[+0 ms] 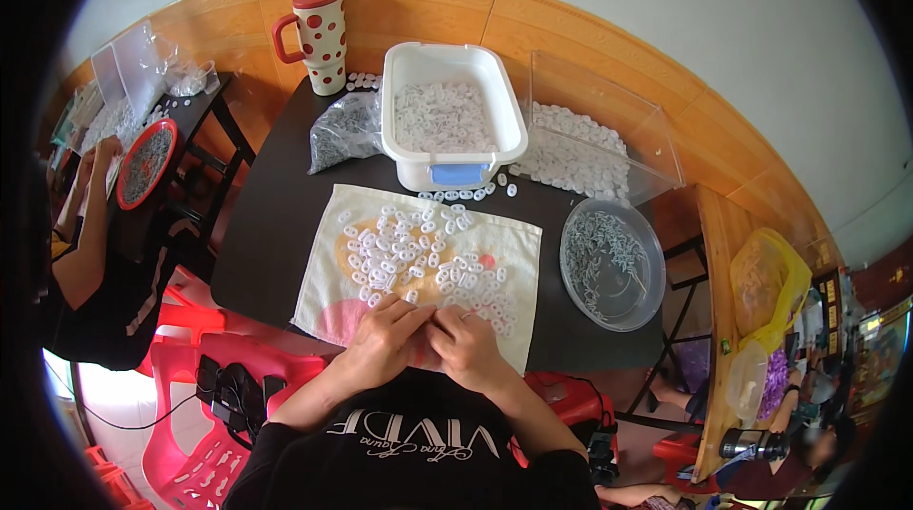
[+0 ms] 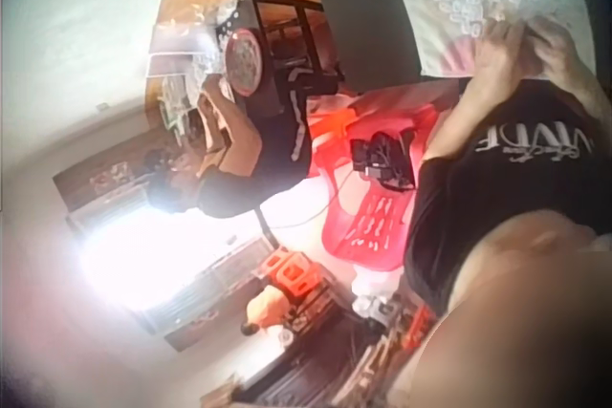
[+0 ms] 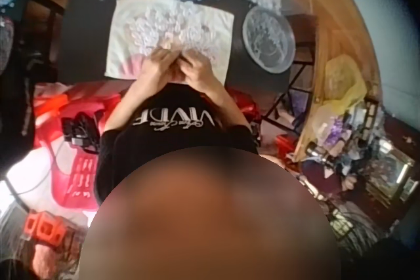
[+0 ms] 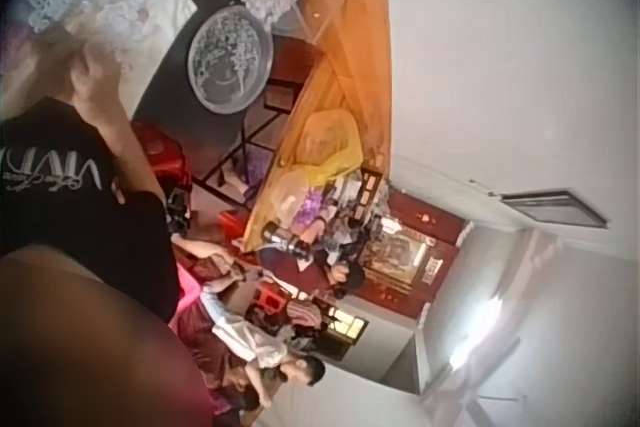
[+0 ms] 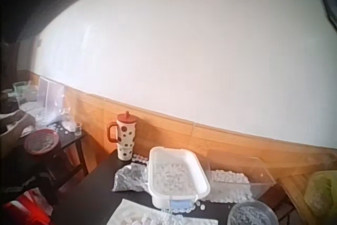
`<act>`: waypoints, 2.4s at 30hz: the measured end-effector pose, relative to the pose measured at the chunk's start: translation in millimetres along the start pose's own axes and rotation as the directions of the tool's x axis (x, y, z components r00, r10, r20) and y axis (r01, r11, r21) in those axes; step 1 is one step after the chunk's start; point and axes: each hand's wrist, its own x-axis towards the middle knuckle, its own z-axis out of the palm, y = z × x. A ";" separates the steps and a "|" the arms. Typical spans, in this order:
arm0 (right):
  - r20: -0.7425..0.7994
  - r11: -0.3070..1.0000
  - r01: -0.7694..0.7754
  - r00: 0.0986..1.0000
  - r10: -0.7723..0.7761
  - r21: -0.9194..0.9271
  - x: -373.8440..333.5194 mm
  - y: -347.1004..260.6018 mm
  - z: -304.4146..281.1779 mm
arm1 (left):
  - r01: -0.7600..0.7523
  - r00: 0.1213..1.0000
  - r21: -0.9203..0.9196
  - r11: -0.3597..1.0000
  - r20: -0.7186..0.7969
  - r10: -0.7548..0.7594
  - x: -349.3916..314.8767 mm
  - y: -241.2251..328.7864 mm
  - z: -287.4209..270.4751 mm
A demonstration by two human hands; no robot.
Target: Sorting and inspecting small white plastic rings on a table.
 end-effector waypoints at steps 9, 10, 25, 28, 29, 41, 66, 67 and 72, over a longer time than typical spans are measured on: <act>0.048 0.994 0.082 0.996 -0.079 -0.075 0.2 0.4 -0.5 | 0.081 0.994 -0.144 0.986 0.089 -0.068 5.1 3.2 -14.7; 0.045 0.994 0.079 0.996 -0.075 -0.078 0.2 0.5 -0.9 | 0.090 0.995 -0.176 0.980 0.068 -0.079 5.9 4.1 -16.2; 0.138 0.998 0.054 0.989 -0.049 -0.033 3.2 -0.2 -6.8 | -0.002 0.984 -0.139 0.990 0.175 0.026 10.5 -10.9 -13.0; 0.177 0.998 0.063 0.982 -0.058 -0.028 3.2 0.0 -7.9 | 0.052 0.981 -0.176 0.983 0.192 -0.018 12.8 -6.2 -15.2; 0.169 0.997 0.070 0.984 -0.065 -0.021 2.0 1.1 -6.4 | 0.098 0.978 -0.181 0.979 0.200 -0.061 15.2 -4.5 -16.1; 0.131 0.996 0.082 0.988 -0.084 0.020 -1.0 5.9 -0.7 | -0.102 0.964 -0.084 0.991 0.236 0.119 15.7 -7.1 -19.8; 0.131 0.921 -0.287 0.935 0.329 -0.264 83.1 108.4 -31.4 | -0.165 0.985 -0.109 0.980 0.039 0.170 -8.3 -12.7 -5.5; 0.186 0.919 -0.288 0.921 0.343 -0.270 87.3 111.1 -28.6 | -0.161 0.985 -0.116 0.980 0.037 0.166 -8.3 -14.2 -5.0; 0.262 0.921 -0.227 0.912 0.315 -0.317 83.6 116.0 -22.7 | -0.145 0.989 -0.139 0.980 0.008 0.148 -6.9 -13.8 -4.6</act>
